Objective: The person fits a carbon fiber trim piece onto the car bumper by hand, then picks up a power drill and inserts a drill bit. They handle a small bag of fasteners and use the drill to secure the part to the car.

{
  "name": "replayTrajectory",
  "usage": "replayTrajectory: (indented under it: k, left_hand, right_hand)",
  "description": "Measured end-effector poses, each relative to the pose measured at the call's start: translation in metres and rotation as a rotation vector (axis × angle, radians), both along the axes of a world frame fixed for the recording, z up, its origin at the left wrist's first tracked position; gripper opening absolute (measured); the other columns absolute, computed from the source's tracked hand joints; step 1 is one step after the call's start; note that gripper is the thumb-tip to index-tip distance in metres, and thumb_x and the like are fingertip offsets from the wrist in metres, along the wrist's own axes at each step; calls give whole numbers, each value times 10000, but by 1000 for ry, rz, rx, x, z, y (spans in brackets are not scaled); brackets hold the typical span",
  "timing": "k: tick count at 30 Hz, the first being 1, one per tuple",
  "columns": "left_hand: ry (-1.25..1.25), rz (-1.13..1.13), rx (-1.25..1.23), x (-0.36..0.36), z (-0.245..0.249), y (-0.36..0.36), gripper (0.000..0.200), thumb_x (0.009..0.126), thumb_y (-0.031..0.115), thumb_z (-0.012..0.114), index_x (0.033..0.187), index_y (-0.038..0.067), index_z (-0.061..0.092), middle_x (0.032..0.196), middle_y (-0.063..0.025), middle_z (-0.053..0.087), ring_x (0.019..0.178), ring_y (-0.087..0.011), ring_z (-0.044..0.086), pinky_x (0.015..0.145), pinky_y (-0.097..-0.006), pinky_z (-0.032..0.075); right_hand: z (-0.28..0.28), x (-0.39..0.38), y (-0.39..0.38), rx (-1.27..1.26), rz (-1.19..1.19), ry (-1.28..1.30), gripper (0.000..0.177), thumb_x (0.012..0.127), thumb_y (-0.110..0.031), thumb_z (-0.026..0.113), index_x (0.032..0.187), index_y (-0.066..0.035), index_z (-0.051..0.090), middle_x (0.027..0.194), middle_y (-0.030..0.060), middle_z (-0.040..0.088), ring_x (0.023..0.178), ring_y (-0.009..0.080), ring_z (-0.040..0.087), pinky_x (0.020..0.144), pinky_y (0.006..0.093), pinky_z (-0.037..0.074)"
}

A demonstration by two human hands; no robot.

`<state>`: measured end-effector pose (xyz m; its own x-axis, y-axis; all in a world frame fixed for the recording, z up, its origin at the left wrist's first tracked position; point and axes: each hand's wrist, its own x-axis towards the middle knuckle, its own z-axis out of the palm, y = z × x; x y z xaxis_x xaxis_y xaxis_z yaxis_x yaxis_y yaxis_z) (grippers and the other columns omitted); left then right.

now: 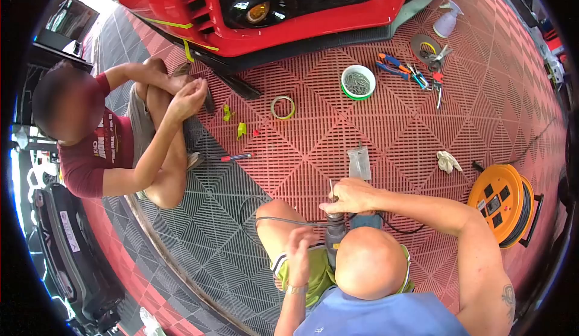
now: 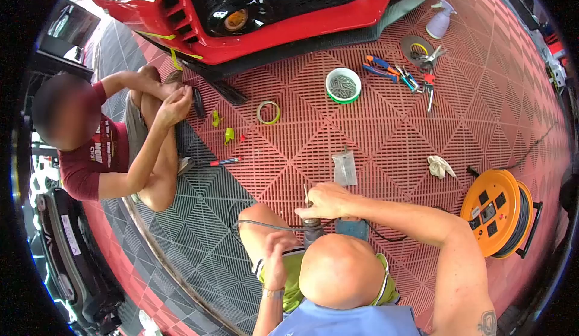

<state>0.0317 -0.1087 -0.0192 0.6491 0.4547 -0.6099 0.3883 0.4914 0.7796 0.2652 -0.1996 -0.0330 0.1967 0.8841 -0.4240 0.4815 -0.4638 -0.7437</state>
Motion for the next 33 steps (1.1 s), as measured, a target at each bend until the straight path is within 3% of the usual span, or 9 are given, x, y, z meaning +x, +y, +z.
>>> replayTrajectory:
  k: [5,6,9,15,21,25,27,29,33]
  left_hand:
    - [-225,35,60,18,-1,-9,358,869,78,483,1195,-66,522,1143,-177,598,970,-225,624,923,-356,462]
    - [-404,339,-345,-9,-11,-4,315,862,72,498,1142,-67,538,1107,-165,609,960,-234,625,892,-349,483]
    - [8,133,-30,9,-7,-15,365,896,130,547,1210,-51,502,1133,-155,596,1008,-222,604,926,-370,465]
    - [-162,-102,22,34,-9,-26,498,905,68,593,1356,-31,409,1279,-169,526,1183,-228,516,1003,-338,415]
    - [-164,-172,-187,40,-30,-31,675,845,78,609,1428,-32,288,1412,-147,403,1227,-202,447,1021,-329,369]
    - [-71,-269,-195,43,-11,-36,519,837,60,614,1311,-28,423,1204,-95,556,1097,-151,517,944,-290,424]
    - [-112,-233,-169,41,-8,-42,449,820,51,663,1220,-16,471,1105,-79,594,1012,-135,548,880,-278,455]
    - [-86,-234,-54,41,-18,-49,458,816,60,690,1206,-19,464,1057,-86,604,968,-141,557,854,-287,462]
    - [-13,-320,330,78,-21,-38,439,853,129,672,1199,-22,450,997,-115,612,904,-185,580,818,-315,471]
  right_hand:
    - [12,7,-2,-59,15,-13,663,806,-578,550,581,45,588,599,255,567,586,401,591,562,486,448]
    - [20,9,-4,-81,-24,30,659,806,-579,549,592,42,597,601,254,569,587,400,591,564,486,449]
    - [22,9,-4,-62,13,7,596,859,-576,511,641,-31,619,427,126,515,432,271,583,513,426,466]
    - [16,3,-11,-40,69,-24,648,817,-598,536,705,31,646,695,266,607,683,407,614,637,491,469]
    - [18,3,-17,31,43,-150,609,899,-525,455,661,6,634,682,236,620,663,411,614,642,507,479]
    - [-3,-3,-17,119,-265,1,536,985,-423,370,931,12,678,867,209,665,853,348,641,781,420,497]
    - [-18,6,-15,345,-673,540,510,1017,-400,332,1058,4,642,890,93,664,850,173,623,754,325,493]
    - [-46,33,-26,523,-906,551,480,1017,-393,331,1119,-13,606,861,108,658,790,194,608,752,333,487]
    - [-127,73,-74,238,-826,-72,341,998,-252,412,1257,-61,525,1033,182,650,917,321,635,807,402,498]
